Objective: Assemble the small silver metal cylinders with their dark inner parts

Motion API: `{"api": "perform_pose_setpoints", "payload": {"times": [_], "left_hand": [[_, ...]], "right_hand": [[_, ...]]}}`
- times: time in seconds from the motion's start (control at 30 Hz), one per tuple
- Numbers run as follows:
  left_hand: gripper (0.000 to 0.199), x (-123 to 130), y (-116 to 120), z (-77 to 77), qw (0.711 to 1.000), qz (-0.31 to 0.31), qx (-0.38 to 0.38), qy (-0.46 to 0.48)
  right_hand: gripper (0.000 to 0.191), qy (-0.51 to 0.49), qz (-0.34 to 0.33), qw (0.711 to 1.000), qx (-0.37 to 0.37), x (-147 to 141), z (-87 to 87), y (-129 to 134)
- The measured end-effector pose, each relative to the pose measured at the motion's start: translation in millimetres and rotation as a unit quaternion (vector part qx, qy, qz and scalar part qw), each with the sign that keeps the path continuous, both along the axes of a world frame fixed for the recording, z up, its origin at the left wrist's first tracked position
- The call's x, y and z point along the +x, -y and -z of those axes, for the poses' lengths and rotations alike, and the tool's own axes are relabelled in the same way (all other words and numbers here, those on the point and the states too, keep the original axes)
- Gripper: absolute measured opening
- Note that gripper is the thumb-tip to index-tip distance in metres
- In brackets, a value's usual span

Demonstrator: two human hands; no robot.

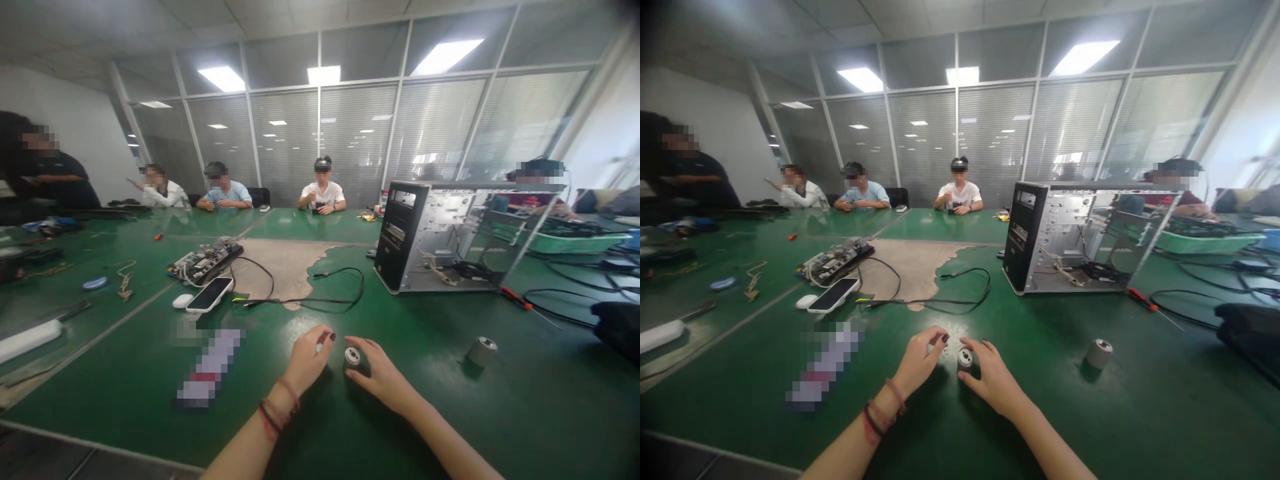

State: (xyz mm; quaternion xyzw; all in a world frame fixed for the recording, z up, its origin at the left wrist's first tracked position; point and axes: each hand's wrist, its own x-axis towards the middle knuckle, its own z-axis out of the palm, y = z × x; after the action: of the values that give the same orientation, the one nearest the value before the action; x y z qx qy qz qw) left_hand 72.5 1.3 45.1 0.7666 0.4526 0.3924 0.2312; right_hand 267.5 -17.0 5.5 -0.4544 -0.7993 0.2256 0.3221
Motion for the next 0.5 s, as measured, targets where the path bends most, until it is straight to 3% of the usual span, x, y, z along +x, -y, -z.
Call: {"api": "perform_pose_setpoints", "payload": {"times": [0.13,0.3,0.4,0.5], "left_hand": [[0.024,1.1,2.8,1.1,1.0,-0.008,0.016,-0.01],[0.025,3.2,4.4,2.9,1.0,-0.012,0.021,-0.02],[0.028,3.0,4.6,3.0,1.0,-0.013,0.02,-0.02],[0.033,1.6,3.0,2.5,1.0,-0.012,0.009,-0.018]], "right_hand": [[0.04,-0.014,0.012,1.0,-0.005,-3.8,3.8,0.3],[0.029,-0.016,0.047,0.999,0.017,1.2,-8.7,7.2],[0.032,-0.037,0.122,0.991,0.034,25.6,-22.2,15.5],[0.04,-0.052,0.256,0.963,0.062,70.5,-31.6,30.5]]}}
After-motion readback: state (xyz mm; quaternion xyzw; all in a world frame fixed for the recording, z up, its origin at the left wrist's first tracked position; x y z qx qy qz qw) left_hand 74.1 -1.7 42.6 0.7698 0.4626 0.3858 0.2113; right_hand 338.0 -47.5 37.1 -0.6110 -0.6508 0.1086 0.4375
